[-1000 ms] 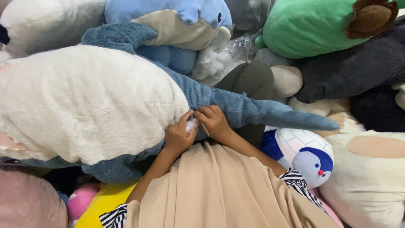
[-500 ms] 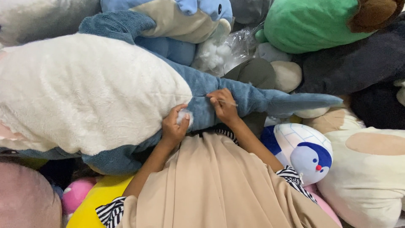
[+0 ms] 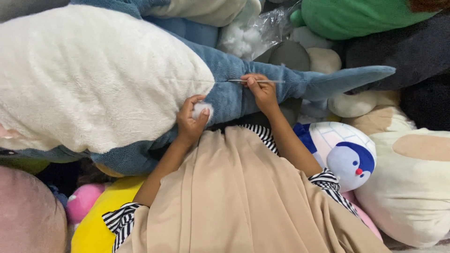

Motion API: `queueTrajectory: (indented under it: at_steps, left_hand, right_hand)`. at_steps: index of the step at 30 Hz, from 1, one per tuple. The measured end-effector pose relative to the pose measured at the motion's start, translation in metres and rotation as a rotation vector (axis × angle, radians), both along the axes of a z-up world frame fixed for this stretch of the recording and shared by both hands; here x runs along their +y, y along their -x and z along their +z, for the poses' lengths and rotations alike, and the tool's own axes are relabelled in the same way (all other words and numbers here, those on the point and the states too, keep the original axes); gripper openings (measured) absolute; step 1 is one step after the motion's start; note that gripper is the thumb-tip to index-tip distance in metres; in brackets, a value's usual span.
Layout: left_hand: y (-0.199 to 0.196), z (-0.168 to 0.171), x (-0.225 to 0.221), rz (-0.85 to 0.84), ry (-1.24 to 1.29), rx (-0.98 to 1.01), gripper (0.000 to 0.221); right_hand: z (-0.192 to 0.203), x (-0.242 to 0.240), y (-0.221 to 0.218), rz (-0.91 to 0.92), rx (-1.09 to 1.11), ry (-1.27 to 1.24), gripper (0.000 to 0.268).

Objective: The person uses a needle and thread to sew a seam on a blue and white shark plush toy, pulling the thread through the fabric to close an opening.

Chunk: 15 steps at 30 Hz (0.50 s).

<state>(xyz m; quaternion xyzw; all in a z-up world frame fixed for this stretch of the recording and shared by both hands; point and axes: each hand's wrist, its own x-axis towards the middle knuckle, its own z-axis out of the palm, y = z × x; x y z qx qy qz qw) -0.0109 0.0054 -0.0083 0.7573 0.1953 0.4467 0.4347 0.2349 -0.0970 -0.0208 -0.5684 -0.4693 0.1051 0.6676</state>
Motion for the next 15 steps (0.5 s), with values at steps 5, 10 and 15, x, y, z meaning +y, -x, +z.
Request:
queueTrajectory:
  at_steps: [5, 10, 15]
  left_hand:
    - [-0.001, -0.004, 0.0, -0.021, -0.023, -0.015, 0.043]
    - [0.001, -0.01, -0.007, -0.065, -0.146, 0.062, 0.059]
    - [-0.006, -0.026, -0.007, 0.045, -0.543, 0.158, 0.052]
  right_hand:
    - [0.01, -0.016, 0.012, 0.015, -0.133, -0.033, 0.017]
    - [0.011, -0.031, 0.032, 0.02, -0.266, -0.097, 0.018]
    - [0.04, -0.053, 0.055, -0.016, -0.368, -0.171, 0.022]
